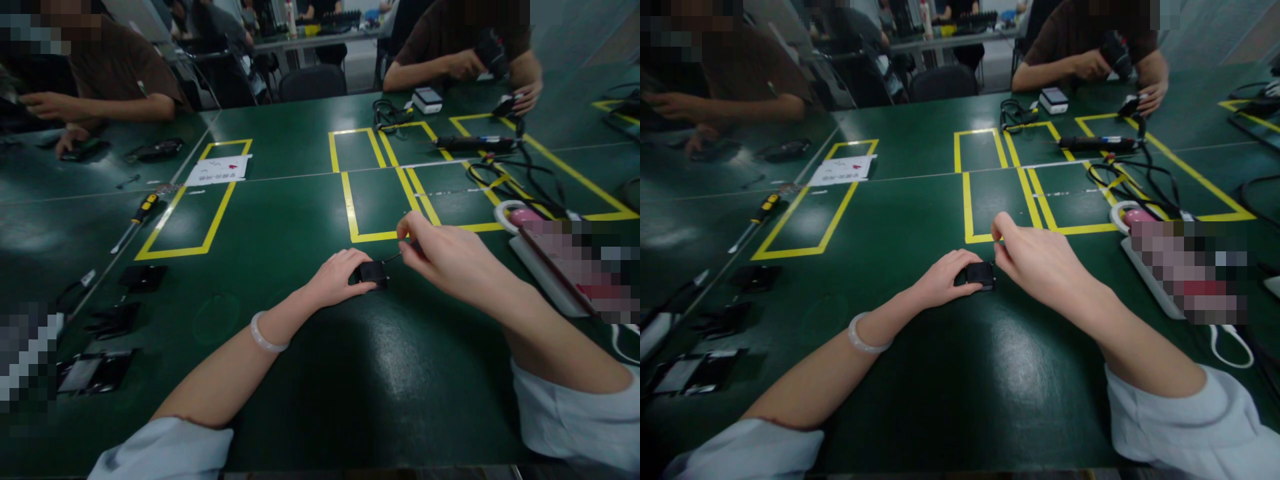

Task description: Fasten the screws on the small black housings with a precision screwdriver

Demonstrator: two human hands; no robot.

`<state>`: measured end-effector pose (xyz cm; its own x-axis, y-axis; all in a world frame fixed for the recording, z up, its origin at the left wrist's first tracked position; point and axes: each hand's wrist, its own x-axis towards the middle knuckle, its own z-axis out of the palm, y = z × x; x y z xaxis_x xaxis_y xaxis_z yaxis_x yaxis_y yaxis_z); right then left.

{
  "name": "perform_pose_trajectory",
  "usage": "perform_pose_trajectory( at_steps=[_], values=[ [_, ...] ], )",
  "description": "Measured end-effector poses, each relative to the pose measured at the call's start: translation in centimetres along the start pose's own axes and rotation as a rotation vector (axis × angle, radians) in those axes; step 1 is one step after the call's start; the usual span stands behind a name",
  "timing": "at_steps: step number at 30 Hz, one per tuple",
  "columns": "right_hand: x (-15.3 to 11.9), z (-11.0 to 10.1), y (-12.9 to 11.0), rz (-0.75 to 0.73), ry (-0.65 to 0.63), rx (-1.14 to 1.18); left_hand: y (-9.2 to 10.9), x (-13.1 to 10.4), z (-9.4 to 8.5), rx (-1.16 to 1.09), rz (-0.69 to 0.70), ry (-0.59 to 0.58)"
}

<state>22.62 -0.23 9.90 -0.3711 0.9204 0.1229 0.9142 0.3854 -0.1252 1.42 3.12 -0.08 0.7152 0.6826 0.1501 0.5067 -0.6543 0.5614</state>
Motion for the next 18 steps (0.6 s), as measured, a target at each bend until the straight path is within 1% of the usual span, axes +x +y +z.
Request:
perform_pose_trajectory(
  at_steps=[10, 18],
  values=[
    [0.08, 0.22, 0.19, 0.029, -0.016, -0.039, -0.1, 0.06, 0.1, 0.01, 0.012, 0.005],
    [0.07, 0.31, 0.31, 0.047, 0.036, -0.002, -0.01, 0.02, -0.02, -0.009, 0.005, -0.004]
  ],
)
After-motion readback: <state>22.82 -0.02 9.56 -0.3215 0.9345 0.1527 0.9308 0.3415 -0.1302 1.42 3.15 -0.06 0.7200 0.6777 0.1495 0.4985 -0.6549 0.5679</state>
